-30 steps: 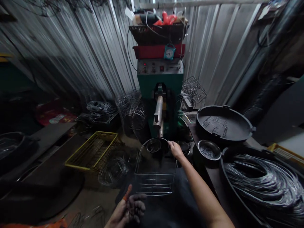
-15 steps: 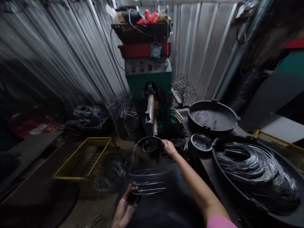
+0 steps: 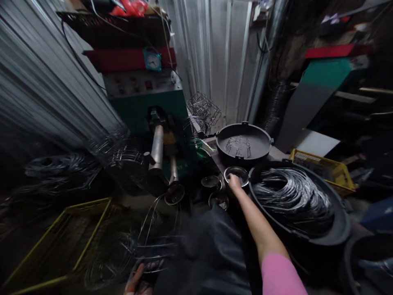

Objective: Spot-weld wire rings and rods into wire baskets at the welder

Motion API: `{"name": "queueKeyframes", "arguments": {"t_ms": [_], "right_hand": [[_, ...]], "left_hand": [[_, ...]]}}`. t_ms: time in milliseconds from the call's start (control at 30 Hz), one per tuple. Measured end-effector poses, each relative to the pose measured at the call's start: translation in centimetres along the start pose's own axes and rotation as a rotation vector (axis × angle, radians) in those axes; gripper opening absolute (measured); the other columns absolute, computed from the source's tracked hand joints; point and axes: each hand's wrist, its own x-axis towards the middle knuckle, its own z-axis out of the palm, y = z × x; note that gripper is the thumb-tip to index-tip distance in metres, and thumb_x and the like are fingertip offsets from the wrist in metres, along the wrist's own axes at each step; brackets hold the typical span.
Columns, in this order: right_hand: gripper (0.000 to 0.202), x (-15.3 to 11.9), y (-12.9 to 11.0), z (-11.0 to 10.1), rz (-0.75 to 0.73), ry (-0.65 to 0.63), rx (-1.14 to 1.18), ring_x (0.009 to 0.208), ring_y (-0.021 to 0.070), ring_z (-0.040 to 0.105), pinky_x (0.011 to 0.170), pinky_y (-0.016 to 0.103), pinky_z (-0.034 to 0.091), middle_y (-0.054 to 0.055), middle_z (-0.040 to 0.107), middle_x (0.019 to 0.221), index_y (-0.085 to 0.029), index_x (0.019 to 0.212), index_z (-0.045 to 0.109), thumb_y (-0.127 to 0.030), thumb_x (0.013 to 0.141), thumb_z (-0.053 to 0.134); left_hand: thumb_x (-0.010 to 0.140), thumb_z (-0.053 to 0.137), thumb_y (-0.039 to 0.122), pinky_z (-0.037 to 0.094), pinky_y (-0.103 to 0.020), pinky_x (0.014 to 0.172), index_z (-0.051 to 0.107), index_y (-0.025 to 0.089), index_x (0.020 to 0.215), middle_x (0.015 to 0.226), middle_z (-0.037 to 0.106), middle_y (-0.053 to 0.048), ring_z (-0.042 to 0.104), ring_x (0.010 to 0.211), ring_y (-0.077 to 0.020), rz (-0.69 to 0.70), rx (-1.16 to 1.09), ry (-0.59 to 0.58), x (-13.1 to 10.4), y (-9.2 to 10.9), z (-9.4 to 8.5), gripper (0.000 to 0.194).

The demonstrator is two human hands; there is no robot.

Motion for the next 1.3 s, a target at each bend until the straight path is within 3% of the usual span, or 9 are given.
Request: {"name": "queueKeyframes", "arguments": {"t_ms": [133,300,500,667,733,833,933,1100,1300], "right_hand": [[0.027,3.0,3.0,-0.5,0.148,-0.073,-0.136,0.096,0.0283,0.057,0.078,0.036,0.042,0.023,0.06,0.1,-0.006,0.096,0.063,-0.003,0.074,0.048],[0.025,4.3,3.5,0.7,0.194,-0.144,-0.217,0.096,0.0296,0.057,0.078,0.037,0.043,0.026,0.06,0.098,-0.003,0.093,0.064,-0.003,0.075,0.048],[0.029,4.3,3.3,0.3,0.201,-0.14,-0.261,0.094,0.0296,0.057,0.076,0.037,0.044,0.025,0.06,0.099,-0.005,0.096,0.064,-0.004,0.076,0.044],[0.031,3.9,3.2,-0.8,0.174,-0.03,-0.259,0.094,0.03,0.057,0.074,0.037,0.044,0.022,0.06,0.099,-0.008,0.102,0.061,-0.015,0.078,0.043],[0.032,2.9,2.7,-0.6,0.118,0.099,-0.118,0.094,0.0271,0.057,0.077,0.035,0.044,0.019,0.061,0.099,-0.008,0.102,0.06,-0.02,0.078,0.042],[0.028,-1.3,1.2,1.0,-0.039,0.208,0.386,0.081,0.0222,0.06,0.071,0.03,0.046,0.012,0.065,0.087,-0.01,0.089,0.062,-0.028,0.073,0.047],[0.028,-7.7,-0.5,3.6,-0.191,-0.038,0.629,0.067,0.0196,0.06,0.062,0.029,0.046,0.007,0.064,0.071,-0.014,0.08,0.06,-0.038,0.07,0.05],[0.026,-14.4,-0.5,6.2,-0.37,-0.107,0.452,0.07,0.0189,0.059,0.066,0.027,0.044,0.006,0.063,0.073,-0.017,0.073,0.059,-0.04,0.072,0.046],[0.019,-14.2,1.2,4.2,-0.433,-0.249,0.156,0.074,0.0202,0.058,0.069,0.028,0.042,0.006,0.063,0.077,-0.019,0.074,0.059,-0.035,0.069,0.049]], "left_hand": [[0.047,0.077,0.032,0.049,-0.03,0.067,0.06,0.025,0.093,0.058,0.063,0.004,0.062,0.061,-0.0168,0.053,0.084,-0.01,0.2,-1.3,0.8,0.05],[0.04,0.081,0.031,0.044,-0.02,0.054,0.06,0.02,0.095,0.051,0.055,0.006,0.052,0.048,-0.0086,0.022,0.236,-0.016,-0.5,-1.5,1.3,0.06],[0.055,0.075,0.027,0.042,-0.018,0.057,0.056,0.023,0.105,0.067,0.056,0.004,0.053,0.055,-0.0069,-0.013,0.306,-0.079,-2.1,-0.3,1.7,0.054],[0.058,0.073,0.024,0.043,-0.019,0.058,0.055,0.019,0.103,0.069,0.058,0.002,0.055,0.058,-0.0089,-0.06,0.272,-0.077,-2.2,-0.6,0.9,0.049],[0.058,0.073,0.022,0.043,-0.019,0.057,0.055,0.018,0.101,0.069,0.058,0.002,0.055,0.058,-0.0086,-0.057,0.242,-0.079,-1.9,-0.8,0.9,0.046],[0.057,0.073,0.02,0.043,-0.019,0.06,0.057,0.019,0.094,0.069,0.059,0.002,0.057,0.062,-0.0095,-0.019,0.19,-0.122,-1.3,-0.6,1.6,0.04],[0.057,0.073,0.019,0.044,-0.021,0.063,0.057,0.018,0.083,0.072,0.06,0.001,0.059,0.066,-0.0112,0.019,0.18,-0.209,-0.7,0.0,3.0,0.03],[0.06,0.071,0.023,0.046,-0.024,0.062,0.054,0.017,0.081,0.068,0.06,0.002,0.059,0.061,-0.0118,0.057,0.128,-0.271,-0.4,0.0,4.4,0.028],[0.062,0.07,0.029,0.046,-0.023,0.057,0.05,0.018,0.092,0.066,0.06,0.003,0.058,0.058,-0.0106,0.131,0.117,-0.224,-1.4,-1.1,3.9,0.037]]}}
